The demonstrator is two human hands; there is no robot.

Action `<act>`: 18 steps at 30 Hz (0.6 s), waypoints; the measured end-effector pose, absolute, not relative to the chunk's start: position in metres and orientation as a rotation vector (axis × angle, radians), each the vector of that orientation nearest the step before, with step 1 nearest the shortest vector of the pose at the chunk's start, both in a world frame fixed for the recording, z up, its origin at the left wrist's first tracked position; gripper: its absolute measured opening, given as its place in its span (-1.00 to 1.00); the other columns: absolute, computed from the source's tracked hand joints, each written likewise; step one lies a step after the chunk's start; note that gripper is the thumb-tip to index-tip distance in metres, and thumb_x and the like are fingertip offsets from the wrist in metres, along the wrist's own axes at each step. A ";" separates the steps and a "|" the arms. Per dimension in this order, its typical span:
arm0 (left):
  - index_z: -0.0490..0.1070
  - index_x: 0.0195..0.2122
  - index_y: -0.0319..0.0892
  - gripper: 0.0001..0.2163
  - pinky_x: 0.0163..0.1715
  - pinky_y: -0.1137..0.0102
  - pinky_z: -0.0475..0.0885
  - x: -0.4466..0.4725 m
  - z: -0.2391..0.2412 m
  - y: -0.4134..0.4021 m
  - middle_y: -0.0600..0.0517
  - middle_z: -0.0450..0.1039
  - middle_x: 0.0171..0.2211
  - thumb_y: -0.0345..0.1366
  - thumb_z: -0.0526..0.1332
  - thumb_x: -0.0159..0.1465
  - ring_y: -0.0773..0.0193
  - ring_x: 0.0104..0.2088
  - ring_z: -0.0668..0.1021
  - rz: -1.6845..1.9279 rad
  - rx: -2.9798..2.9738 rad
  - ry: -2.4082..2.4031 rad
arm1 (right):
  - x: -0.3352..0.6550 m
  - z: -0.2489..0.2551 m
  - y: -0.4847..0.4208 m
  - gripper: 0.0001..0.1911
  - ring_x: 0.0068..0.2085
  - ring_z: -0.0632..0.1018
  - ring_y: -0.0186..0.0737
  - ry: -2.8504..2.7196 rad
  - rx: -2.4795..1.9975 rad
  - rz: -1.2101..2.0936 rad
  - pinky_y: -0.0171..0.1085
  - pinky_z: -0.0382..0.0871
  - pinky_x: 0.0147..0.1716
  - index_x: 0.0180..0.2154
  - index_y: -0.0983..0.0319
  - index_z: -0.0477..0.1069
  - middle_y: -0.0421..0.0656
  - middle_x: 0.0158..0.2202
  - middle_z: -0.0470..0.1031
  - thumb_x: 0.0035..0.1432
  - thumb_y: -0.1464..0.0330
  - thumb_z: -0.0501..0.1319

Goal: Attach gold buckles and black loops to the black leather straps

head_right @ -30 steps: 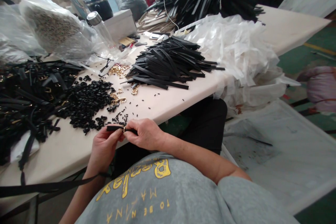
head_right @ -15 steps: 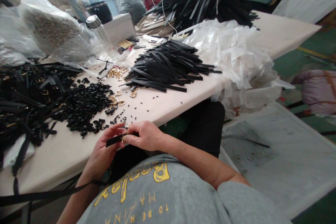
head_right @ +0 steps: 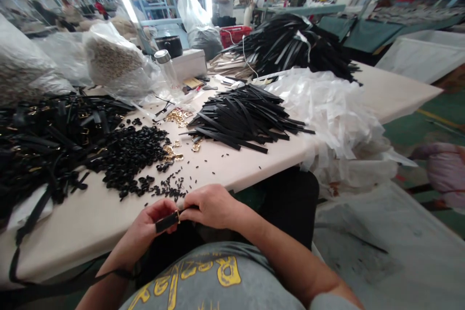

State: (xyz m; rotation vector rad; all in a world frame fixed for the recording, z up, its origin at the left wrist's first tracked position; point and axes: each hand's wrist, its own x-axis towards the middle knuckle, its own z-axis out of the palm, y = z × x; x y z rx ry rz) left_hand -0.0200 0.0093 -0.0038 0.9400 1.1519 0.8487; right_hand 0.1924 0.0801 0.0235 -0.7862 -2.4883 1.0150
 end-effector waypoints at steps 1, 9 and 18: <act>0.49 -0.37 -0.19 -0.78 -0.50 0.50 0.30 -0.019 -0.003 0.011 0.08 0.44 -0.56 -0.19 0.44 0.09 0.37 -0.54 0.42 0.831 0.949 1.167 | 0.192 0.025 0.084 -0.83 -0.43 0.44 -0.37 -2.532 -0.741 0.891 -0.39 0.16 -0.43 -0.37 0.22 0.54 -0.24 -0.45 0.51 0.24 0.28 0.30; 0.49 -0.44 -0.20 -0.74 -0.49 0.51 0.37 -0.010 -0.011 0.027 0.04 0.51 -0.50 -0.19 0.47 -0.05 0.36 -0.51 0.49 1.170 0.575 1.172 | 0.175 0.020 0.091 -0.83 -0.25 0.52 -0.24 -2.192 -0.758 0.451 -0.29 0.32 -0.20 -0.37 0.24 0.46 -0.11 -0.29 0.55 0.29 0.35 0.21; 0.58 -0.35 -0.20 -0.83 -0.45 0.54 0.36 -0.003 -0.010 0.022 0.06 0.53 -0.44 -0.23 0.42 0.07 0.42 -0.49 0.44 1.180 0.753 1.248 | 0.161 -0.007 0.070 -0.78 -0.25 0.53 -0.23 -1.863 -0.920 1.181 -0.29 0.38 -0.20 -0.27 0.26 0.52 -0.16 -0.29 0.55 0.21 0.22 0.29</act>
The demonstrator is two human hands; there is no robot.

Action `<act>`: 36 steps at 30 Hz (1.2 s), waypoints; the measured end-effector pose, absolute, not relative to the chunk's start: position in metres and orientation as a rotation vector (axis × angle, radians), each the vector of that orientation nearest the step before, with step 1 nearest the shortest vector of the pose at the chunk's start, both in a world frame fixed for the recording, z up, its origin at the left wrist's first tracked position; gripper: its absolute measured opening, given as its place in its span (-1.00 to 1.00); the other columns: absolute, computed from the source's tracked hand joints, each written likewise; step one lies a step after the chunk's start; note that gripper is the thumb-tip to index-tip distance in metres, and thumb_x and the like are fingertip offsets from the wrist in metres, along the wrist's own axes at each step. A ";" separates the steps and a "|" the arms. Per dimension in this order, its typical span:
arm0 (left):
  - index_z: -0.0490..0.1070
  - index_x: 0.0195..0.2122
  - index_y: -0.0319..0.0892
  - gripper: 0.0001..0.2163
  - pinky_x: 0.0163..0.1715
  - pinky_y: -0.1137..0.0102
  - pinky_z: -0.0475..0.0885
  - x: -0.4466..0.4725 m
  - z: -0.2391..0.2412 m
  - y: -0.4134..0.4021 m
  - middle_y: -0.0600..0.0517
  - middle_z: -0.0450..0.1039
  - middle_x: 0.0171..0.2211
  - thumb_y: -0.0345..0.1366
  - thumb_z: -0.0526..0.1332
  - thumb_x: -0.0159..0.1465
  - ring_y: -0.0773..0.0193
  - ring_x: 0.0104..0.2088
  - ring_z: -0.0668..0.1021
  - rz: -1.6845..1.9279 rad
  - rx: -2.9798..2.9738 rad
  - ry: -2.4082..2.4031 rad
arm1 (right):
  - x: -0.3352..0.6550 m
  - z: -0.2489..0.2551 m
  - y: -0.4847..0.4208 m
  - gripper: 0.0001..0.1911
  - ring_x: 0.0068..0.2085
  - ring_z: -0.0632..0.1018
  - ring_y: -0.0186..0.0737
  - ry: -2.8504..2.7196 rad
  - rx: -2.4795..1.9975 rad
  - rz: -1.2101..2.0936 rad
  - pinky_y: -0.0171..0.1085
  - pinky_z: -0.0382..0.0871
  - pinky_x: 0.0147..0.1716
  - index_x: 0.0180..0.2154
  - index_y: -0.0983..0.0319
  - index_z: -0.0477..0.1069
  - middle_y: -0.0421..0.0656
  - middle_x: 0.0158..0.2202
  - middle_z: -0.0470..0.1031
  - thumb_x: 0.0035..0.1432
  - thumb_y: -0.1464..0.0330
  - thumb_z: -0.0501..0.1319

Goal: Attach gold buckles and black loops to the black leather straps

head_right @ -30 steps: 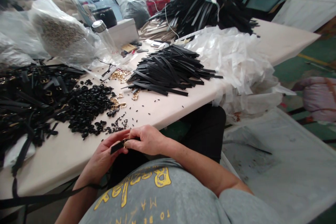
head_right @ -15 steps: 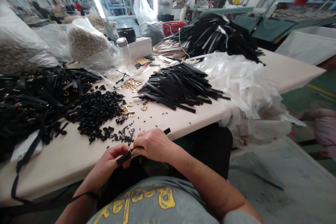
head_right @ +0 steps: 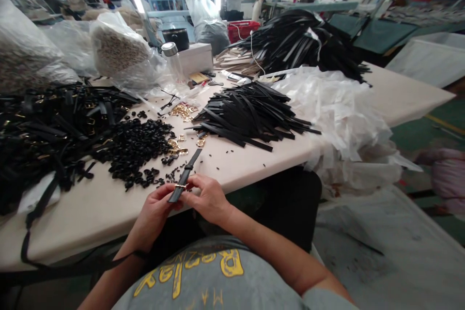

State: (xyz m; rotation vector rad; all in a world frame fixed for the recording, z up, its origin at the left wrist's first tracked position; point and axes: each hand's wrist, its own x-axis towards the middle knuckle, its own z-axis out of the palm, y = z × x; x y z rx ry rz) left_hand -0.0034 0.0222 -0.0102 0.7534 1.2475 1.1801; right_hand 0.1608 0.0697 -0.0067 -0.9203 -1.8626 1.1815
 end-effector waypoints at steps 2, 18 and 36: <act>0.58 -0.37 -0.20 -0.82 -0.48 0.53 0.34 -0.001 -0.009 0.021 0.09 0.48 -0.52 -0.21 0.41 0.09 0.41 -0.53 0.42 1.181 0.785 1.252 | 0.158 -0.007 0.070 -0.75 -0.21 0.54 -0.22 -1.719 -0.884 1.277 -0.26 0.40 -0.14 -0.25 0.25 0.54 -0.16 -0.27 0.56 0.18 0.19 0.31; 0.57 -0.31 -0.18 -0.75 -0.44 0.41 0.40 -0.049 0.008 0.032 0.02 0.53 -0.46 -0.09 0.29 0.18 0.27 -0.47 0.50 1.074 1.375 1.658 | 0.160 -0.004 0.069 -0.75 -0.26 0.58 -0.25 -1.229 -0.830 1.617 -0.27 0.46 -0.16 -0.31 0.23 0.55 -0.15 -0.31 0.62 0.11 0.17 0.36; 0.59 -0.45 -0.08 -0.87 -0.27 0.31 0.35 -0.103 0.014 0.095 -0.05 0.54 -0.34 -0.22 0.26 0.16 0.13 -0.34 0.53 0.471 2.206 2.103 | 0.162 -0.005 0.067 -0.74 -0.58 0.46 -0.42 -1.414 -1.000 1.633 -0.41 0.39 -0.54 -0.43 0.23 0.32 -0.26 -0.53 0.49 0.12 0.21 0.28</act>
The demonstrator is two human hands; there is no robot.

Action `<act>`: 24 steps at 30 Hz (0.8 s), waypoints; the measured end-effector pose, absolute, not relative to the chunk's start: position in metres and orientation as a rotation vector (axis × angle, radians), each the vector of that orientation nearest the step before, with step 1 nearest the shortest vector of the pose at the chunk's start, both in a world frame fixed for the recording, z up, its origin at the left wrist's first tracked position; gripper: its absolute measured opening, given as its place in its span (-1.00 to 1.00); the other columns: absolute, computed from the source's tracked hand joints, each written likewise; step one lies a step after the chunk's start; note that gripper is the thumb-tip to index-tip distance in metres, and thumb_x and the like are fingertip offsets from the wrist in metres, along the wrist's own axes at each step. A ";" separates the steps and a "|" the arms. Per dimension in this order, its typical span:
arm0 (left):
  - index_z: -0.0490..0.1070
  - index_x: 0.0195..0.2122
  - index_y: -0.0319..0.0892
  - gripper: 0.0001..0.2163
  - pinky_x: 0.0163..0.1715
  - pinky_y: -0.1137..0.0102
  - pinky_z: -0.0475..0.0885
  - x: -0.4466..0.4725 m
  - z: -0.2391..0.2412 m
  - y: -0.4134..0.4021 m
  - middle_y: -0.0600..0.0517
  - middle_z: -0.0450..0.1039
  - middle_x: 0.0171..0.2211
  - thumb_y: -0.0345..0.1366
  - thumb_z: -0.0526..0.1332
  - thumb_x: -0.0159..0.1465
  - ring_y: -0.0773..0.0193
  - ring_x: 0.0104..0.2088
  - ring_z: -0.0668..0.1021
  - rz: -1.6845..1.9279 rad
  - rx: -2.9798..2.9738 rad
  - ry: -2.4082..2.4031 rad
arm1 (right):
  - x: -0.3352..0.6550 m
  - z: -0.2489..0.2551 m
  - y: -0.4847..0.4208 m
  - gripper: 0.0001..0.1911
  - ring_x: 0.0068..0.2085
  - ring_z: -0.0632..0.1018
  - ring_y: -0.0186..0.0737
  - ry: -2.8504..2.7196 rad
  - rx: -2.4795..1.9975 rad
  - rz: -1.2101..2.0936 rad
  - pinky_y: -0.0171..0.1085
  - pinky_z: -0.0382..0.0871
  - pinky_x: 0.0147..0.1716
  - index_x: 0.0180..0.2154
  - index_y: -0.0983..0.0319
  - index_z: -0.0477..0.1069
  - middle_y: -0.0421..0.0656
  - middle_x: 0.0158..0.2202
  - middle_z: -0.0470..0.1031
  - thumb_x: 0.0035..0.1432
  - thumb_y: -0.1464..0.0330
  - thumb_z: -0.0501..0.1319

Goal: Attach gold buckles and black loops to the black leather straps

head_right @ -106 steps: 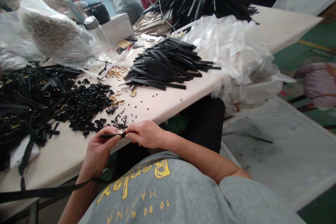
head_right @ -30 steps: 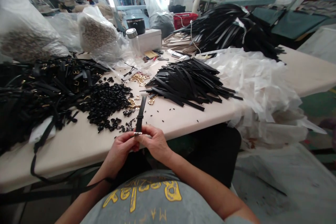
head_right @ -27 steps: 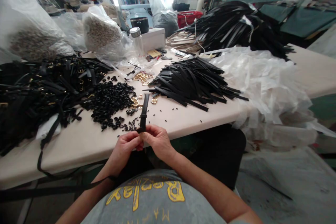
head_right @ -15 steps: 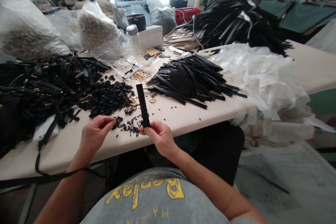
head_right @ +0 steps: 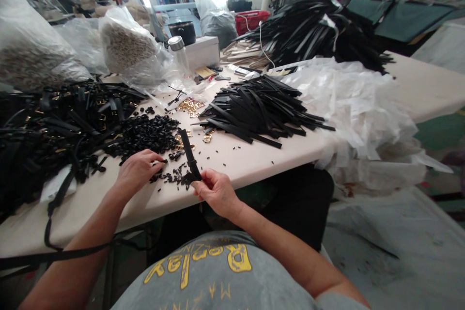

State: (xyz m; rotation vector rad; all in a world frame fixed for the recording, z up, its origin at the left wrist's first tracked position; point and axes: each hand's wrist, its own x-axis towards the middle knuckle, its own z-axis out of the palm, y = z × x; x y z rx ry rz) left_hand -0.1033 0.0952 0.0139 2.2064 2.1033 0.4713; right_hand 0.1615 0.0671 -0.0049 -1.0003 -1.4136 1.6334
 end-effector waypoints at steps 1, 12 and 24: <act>0.56 -0.49 -0.08 -0.87 -0.30 0.32 0.34 -0.101 0.014 0.096 -0.03 0.53 -0.38 -0.22 0.27 0.15 0.15 -0.37 0.52 0.537 2.173 2.101 | 0.161 -0.005 0.067 -0.75 -0.58 0.45 -0.42 -1.430 -1.001 1.617 -0.41 0.38 -0.55 -0.44 0.22 0.32 -0.27 -0.54 0.48 0.13 0.21 0.28; 0.49 -0.43 -0.21 -0.70 -0.44 0.43 0.40 -0.029 0.006 0.055 0.02 0.54 -0.51 -0.08 0.44 0.03 0.30 -0.49 0.52 1.199 0.961 1.367 | 0.161 -0.006 0.073 -0.78 -0.53 0.53 -0.36 -1.558 -1.004 1.495 -0.39 0.40 -0.52 -0.39 0.22 0.32 -0.23 -0.51 0.51 0.23 0.24 0.21; 0.53 -0.42 -0.22 -0.73 -0.44 0.43 0.40 -0.010 0.011 0.047 0.01 0.55 -0.51 -0.11 0.44 0.06 0.34 -0.52 0.48 1.235 0.937 1.335 | 0.169 -0.002 0.074 -0.76 -0.55 0.52 -0.34 -1.556 -1.001 1.484 -0.39 0.39 -0.53 -0.41 0.21 0.29 -0.25 -0.54 0.49 0.23 0.23 0.21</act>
